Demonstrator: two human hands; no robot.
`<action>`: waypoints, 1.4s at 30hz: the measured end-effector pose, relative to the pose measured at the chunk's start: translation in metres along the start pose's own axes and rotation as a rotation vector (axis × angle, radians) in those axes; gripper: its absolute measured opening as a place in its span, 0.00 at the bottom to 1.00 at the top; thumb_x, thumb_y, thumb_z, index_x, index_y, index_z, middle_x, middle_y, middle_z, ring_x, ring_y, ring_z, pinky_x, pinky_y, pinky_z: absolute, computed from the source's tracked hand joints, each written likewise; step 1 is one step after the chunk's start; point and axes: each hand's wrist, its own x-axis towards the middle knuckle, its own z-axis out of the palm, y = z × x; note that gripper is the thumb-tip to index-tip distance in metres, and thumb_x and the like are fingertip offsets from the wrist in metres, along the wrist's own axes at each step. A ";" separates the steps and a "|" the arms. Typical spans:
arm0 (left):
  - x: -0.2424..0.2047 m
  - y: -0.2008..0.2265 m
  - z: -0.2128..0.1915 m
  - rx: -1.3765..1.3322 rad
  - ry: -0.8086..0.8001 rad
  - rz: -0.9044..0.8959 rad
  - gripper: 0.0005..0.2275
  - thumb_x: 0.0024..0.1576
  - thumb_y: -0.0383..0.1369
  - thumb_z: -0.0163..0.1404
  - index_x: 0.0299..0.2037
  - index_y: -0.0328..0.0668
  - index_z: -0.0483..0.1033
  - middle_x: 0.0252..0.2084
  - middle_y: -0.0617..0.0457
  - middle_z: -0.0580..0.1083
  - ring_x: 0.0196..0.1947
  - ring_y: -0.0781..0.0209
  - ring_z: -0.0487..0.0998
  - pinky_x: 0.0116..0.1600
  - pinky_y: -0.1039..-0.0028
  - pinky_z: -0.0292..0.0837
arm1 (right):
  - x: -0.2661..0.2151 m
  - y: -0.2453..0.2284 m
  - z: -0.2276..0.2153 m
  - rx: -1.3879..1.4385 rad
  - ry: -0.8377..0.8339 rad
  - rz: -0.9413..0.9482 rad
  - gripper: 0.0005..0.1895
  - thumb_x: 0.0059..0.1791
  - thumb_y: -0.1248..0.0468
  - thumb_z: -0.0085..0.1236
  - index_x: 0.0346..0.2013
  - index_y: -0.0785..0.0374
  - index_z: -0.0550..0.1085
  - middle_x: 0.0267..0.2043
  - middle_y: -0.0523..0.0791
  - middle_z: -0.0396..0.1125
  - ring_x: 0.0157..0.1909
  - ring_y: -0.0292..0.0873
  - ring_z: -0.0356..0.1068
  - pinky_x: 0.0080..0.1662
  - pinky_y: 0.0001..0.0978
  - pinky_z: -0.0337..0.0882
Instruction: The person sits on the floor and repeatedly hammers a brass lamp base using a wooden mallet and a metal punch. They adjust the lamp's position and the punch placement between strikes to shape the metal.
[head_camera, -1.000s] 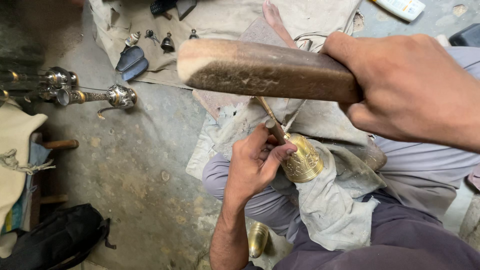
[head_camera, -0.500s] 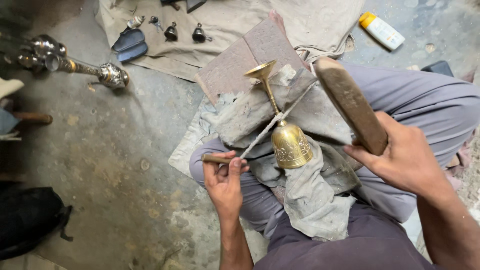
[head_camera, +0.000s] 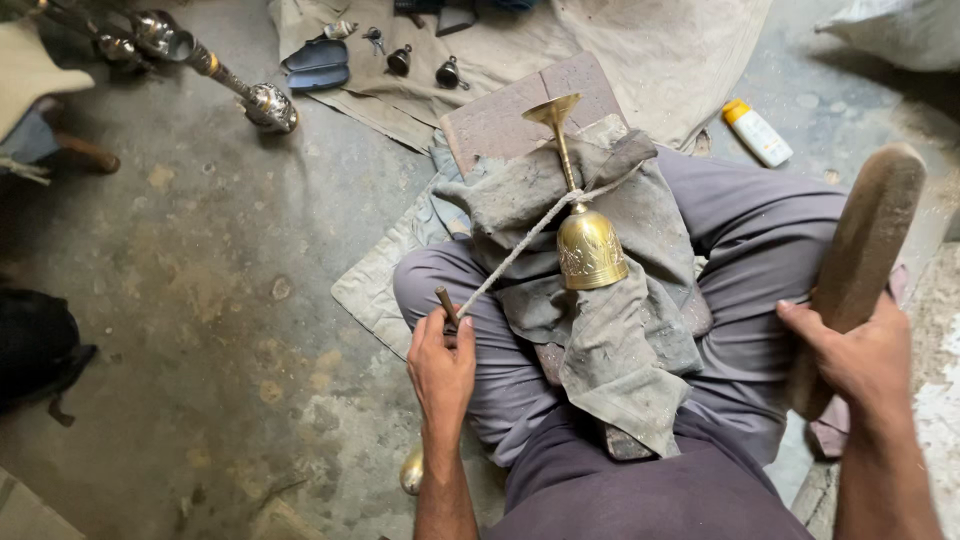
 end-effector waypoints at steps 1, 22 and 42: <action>-0.004 -0.004 -0.002 0.058 0.019 0.012 0.11 0.58 0.33 0.55 0.48 0.39 0.77 0.40 0.46 0.75 0.31 0.53 0.81 0.37 0.62 0.75 | 0.000 0.008 0.003 0.121 0.010 -0.007 0.17 0.47 0.65 0.72 0.44 0.68 0.73 0.38 0.47 0.72 0.39 0.40 0.72 0.42 0.33 0.72; -0.077 -0.045 0.011 -0.038 0.151 -0.053 0.12 0.60 0.37 0.55 0.49 0.39 0.77 0.43 0.43 0.77 0.36 0.48 0.81 0.40 0.61 0.77 | 0.003 0.021 0.004 0.263 -0.007 -0.106 0.15 0.47 0.66 0.70 0.42 0.66 0.72 0.38 0.43 0.71 0.38 0.36 0.70 0.43 0.28 0.71; 0.004 0.073 0.049 -0.634 0.013 0.121 0.13 0.65 0.35 0.53 0.55 0.36 0.70 0.36 0.50 0.81 0.36 0.64 0.86 0.40 0.76 0.86 | 0.099 -0.106 0.003 -0.337 -0.437 -0.115 0.33 0.46 0.59 0.67 0.60 0.70 0.65 0.40 0.55 0.73 0.38 0.49 0.75 0.41 0.50 0.79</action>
